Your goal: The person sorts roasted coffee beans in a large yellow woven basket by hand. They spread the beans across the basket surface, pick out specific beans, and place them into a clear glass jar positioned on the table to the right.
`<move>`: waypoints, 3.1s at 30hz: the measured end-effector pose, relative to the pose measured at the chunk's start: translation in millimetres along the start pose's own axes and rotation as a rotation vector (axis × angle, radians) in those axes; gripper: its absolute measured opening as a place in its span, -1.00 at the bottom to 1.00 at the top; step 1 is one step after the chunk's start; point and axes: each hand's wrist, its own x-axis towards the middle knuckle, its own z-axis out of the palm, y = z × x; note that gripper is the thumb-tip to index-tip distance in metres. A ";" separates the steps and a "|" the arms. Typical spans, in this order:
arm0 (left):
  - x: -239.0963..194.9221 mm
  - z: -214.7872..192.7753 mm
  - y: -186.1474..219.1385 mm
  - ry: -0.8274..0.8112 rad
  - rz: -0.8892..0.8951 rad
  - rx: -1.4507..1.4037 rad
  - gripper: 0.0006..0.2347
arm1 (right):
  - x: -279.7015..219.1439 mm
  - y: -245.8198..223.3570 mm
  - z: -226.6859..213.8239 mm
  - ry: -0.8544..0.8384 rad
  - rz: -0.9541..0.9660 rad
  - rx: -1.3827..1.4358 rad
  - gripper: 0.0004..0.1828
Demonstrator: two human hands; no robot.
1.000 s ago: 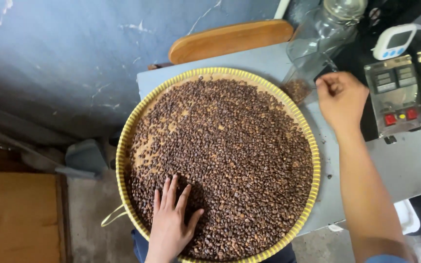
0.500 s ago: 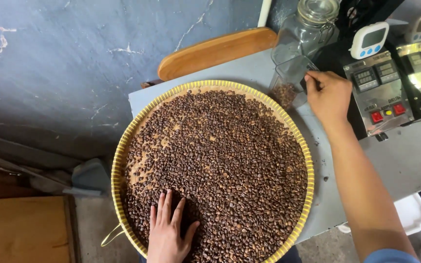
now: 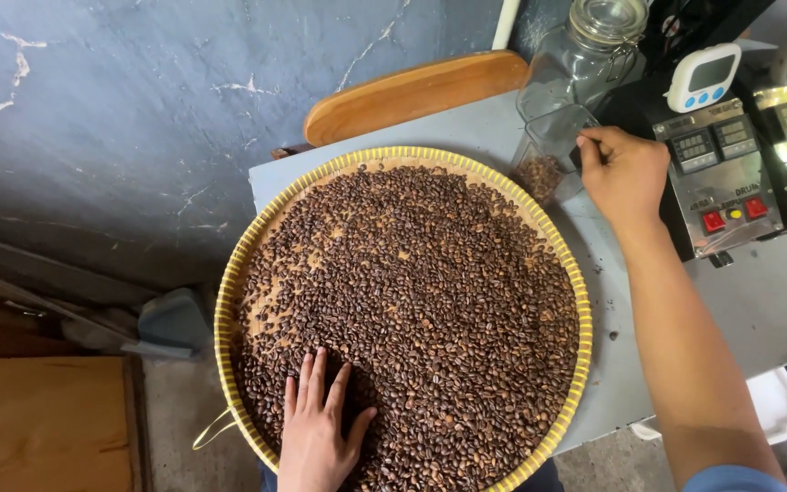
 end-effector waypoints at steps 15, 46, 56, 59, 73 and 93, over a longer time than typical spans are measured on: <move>-0.3 -8.5 5.1 0.053 0.057 -0.049 -0.49 | -7.3 -142.1 -89.7 -0.266 0.055 0.298 -0.82; -1.1 -23.4 12.3 0.060 0.079 -0.031 -0.46 | -73.2 -105.8 2.6 -0.643 -0.016 0.068 -0.67; -3.2 -20.8 9.2 0.066 0.082 -0.051 -0.47 | -65.9 -84.3 70.7 -0.739 -0.065 -0.037 -0.68; -2.1 -19.8 9.1 0.061 0.086 -0.052 -0.47 | -66.1 -80.6 69.9 -0.721 -0.076 -0.035 -0.73; -1.4 -3.2 1.1 0.010 0.068 -0.008 -0.42 | -7.1 -58.3 -5.5 -0.062 -0.104 -0.090 -0.82; -2.1 -6.6 70.4 -0.190 0.508 -0.142 -0.35 | -168.2 -140.8 -78.0 -0.072 0.669 0.500 -0.78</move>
